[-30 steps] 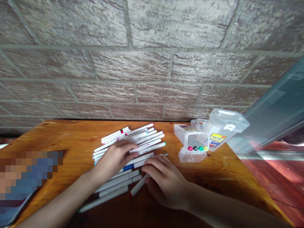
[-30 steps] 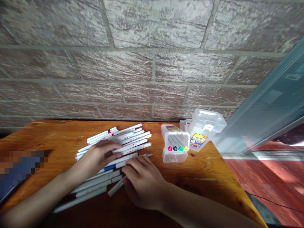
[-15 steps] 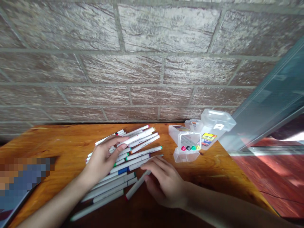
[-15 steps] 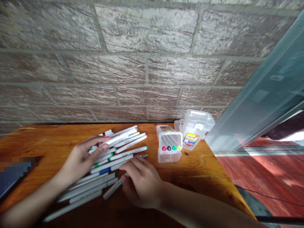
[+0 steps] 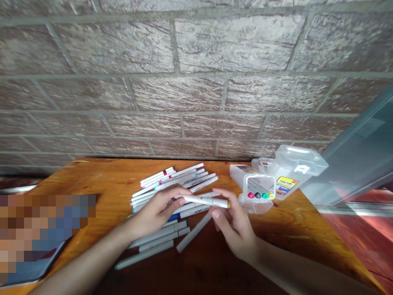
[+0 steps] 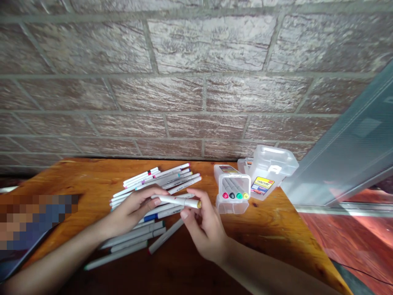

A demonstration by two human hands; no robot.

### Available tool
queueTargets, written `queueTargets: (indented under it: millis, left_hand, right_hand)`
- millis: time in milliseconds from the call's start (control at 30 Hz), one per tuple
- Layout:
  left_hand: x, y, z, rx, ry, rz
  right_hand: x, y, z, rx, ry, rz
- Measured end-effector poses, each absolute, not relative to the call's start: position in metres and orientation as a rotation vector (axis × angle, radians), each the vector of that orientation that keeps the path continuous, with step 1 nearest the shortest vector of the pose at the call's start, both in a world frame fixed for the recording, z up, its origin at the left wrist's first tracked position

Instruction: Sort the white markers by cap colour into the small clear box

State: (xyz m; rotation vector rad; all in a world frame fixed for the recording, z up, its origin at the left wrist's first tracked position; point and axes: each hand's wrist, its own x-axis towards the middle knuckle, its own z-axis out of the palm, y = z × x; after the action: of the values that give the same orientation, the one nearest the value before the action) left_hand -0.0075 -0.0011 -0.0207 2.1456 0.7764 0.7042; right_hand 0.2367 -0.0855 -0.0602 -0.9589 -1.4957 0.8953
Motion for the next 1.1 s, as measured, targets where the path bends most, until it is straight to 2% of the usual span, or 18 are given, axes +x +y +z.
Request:
queueTargets:
  millis: [500, 800, 1100]
  left_hand:
    - [-0.004, -0.01, -0.009, 1.851, 0.86, 0.897]
    - [-0.005, -0.016, -0.015, 1.608, 0.673, 0.944]
    - [-0.002, -0.024, -0.013, 1.64, 0.778, 0.955]
  right_hand:
    - [0.236, -0.077, -0.057, -1.072, -1.328, 0.976]
    - [0.236, -0.079, -0.059, -0.977, -1.275, 1.012]
    - [0.24, -0.082, -0.062, -1.039, -1.367, 0.967]
